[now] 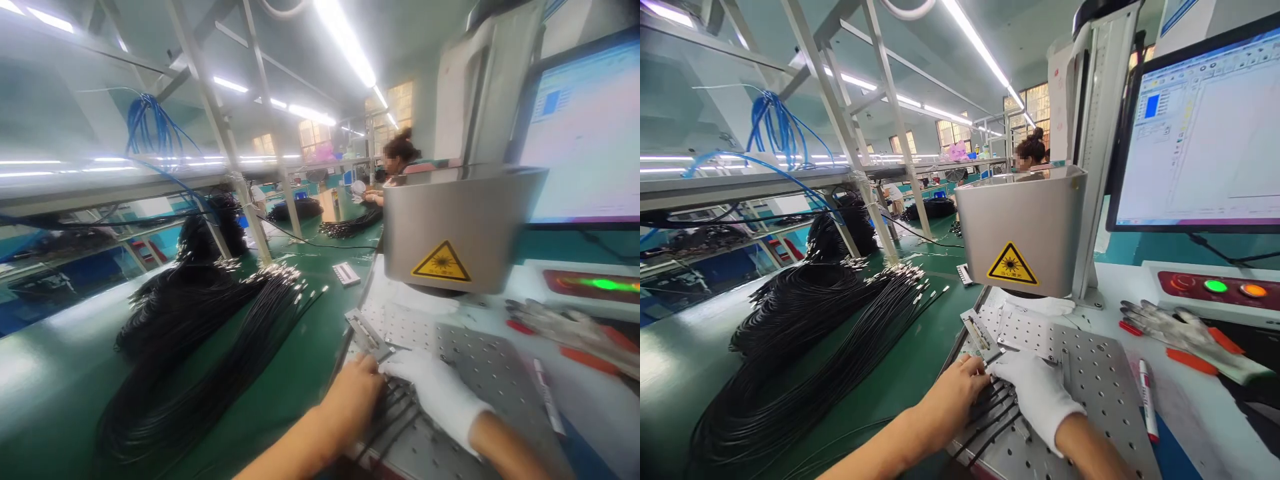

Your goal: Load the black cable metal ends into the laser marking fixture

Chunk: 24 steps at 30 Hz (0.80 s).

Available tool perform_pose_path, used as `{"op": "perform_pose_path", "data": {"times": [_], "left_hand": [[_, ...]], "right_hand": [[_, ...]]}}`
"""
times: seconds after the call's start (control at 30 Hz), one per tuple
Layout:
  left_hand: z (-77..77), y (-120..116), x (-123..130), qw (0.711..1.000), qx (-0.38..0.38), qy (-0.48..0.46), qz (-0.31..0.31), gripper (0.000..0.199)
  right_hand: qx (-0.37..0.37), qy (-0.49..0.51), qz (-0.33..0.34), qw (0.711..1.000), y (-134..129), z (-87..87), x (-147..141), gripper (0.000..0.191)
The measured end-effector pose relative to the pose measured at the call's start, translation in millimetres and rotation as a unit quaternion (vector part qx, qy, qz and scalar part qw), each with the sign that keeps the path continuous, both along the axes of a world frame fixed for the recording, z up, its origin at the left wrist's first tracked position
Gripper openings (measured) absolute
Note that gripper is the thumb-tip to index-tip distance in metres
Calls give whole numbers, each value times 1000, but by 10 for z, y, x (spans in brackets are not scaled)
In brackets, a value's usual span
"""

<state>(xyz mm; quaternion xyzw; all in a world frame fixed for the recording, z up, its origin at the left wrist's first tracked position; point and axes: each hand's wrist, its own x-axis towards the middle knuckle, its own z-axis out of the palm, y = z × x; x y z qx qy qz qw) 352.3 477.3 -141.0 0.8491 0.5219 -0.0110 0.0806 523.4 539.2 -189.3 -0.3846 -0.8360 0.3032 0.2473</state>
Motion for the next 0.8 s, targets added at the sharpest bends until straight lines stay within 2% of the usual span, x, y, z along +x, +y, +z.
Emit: {"op": "perform_pose_path", "data": {"times": [0.1, 0.2, 0.27, 0.33, 0.4, 0.53, 0.63, 0.7, 0.73, 0.8], "left_hand": [[-24, -66, 26, 997, 13, -70, 15, 27], [-104, -150, 117, 992, -1, -122, -23, 27], [-160, -179, 179, 989, -26, -128, -67, 32], [-208, -176, 221, 986, -46, -128, -92, 42], [-246, -158, 246, 986, -53, -128, -90, 45], [-305, -151, 290, 991, -29, -102, -87, 36], [-292, -128, 274, 988, -27, -109, -105, 31], [-235, -48, 206, 983, -24, -157, -89, 32], [-197, 19, 154, 982, -8, -180, -58, 34], [-125, 207, 34, 978, 55, -196, 53, 36]], "right_hand": [[-56, 58, 51, 995, 125, -49, 212, 51], [-97, 82, 22, 992, 219, -196, 383, 55], [-87, 99, 1, 991, 221, -258, 439, 54], [-70, 107, -14, 992, 170, -245, 453, 56], [-70, 104, -9, 992, 99, -171, 441, 59], [-75, 101, 9, 992, 39, -43, 393, 61], [-70, 88, -17, 994, 46, -69, 373, 61], [-43, 52, -68, 995, -4, -127, 380, 59], [-14, 28, -106, 994, -57, -167, 390, 58], [51, -33, -180, 982, -209, -278, 421, 55]]}}
